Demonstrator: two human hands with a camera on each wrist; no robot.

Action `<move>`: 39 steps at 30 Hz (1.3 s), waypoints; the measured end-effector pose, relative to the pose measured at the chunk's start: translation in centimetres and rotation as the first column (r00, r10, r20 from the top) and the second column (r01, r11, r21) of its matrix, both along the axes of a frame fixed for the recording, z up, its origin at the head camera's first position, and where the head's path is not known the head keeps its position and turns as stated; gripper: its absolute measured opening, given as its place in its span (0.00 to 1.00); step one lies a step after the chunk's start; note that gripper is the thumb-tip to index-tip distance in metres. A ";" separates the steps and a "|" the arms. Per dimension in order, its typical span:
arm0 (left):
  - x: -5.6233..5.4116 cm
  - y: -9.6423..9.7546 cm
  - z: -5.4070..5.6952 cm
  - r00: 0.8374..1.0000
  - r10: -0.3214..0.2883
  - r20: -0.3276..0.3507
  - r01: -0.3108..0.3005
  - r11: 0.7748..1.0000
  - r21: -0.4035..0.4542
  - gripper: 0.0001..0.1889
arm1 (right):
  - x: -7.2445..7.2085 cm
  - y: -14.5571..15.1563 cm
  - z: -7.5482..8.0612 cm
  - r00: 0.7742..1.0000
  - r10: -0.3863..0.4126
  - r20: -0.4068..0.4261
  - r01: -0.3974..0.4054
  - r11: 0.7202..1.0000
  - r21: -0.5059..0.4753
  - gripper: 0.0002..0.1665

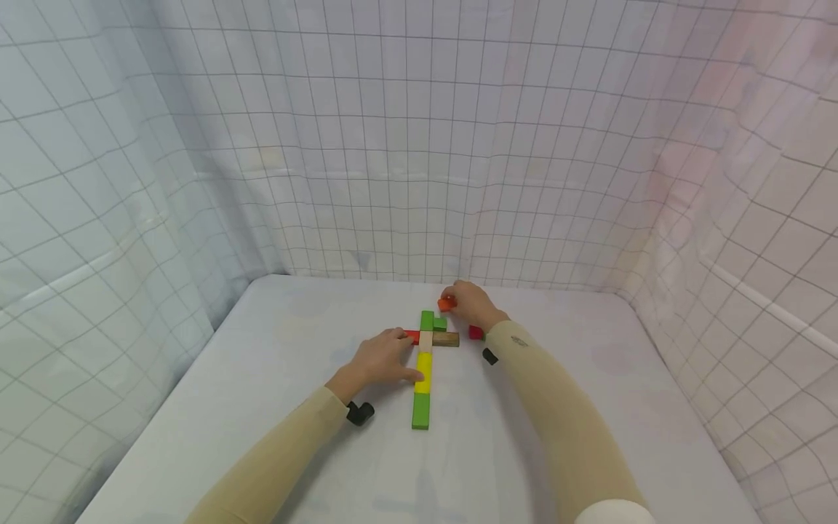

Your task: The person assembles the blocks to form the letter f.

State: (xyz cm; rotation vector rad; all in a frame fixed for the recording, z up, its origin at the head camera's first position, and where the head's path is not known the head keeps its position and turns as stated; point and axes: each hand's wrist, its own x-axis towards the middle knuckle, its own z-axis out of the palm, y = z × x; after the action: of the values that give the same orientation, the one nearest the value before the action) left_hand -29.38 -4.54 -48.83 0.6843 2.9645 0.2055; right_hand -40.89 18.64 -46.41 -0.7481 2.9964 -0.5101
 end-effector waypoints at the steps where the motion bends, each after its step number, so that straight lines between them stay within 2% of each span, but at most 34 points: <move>1: 0.0 -0.1 0.0 1.000 0.000 -0.001 0.000 1.000 0.004 0.48 | -0.1 -0.2 0.0 1.000 0.003 -0.006 -0.003 1.000 0.008 0.18; 12: 0.2 -0.3 -0.1 1.000 -0.004 0.012 0.004 1.000 0.010 0.47 | -1.2 -2.0 -0.8 0.999 0.052 -0.009 -0.052 0.998 0.044 0.17; 22: 0.1 -0.3 0.2 1.000 -0.008 -0.003 0.008 1.000 0.011 0.47 | -2.2 -2.2 -0.6 0.998 0.046 -0.048 -0.043 0.996 0.075 0.18; 28: 0.1 -0.2 0.2 1.000 -0.007 -0.010 0.007 1.000 0.008 0.47 | -2.3 -2.2 -0.9 0.998 0.048 -0.028 -0.046 0.997 0.061 0.18; 34: 0.2 -0.1 0.1 1.000 -0.007 -0.001 0.007 1.000 0.012 0.46 | -2.6 -2.4 -1.7 0.999 0.048 -0.002 -0.048 0.996 0.080 0.18; 39: 0.2 -0.1 0.1 1.000 -0.005 -0.008 0.005 1.000 0.006 0.46 | -2.9 -2.6 -1.9 0.999 0.046 0.012 -0.047 0.994 0.101 0.19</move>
State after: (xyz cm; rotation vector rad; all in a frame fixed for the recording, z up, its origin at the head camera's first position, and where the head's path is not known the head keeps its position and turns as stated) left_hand -29.22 -4.59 -48.75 0.6946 2.9707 0.2117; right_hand -43.78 16.09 -48.29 -0.8021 2.9616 -0.3556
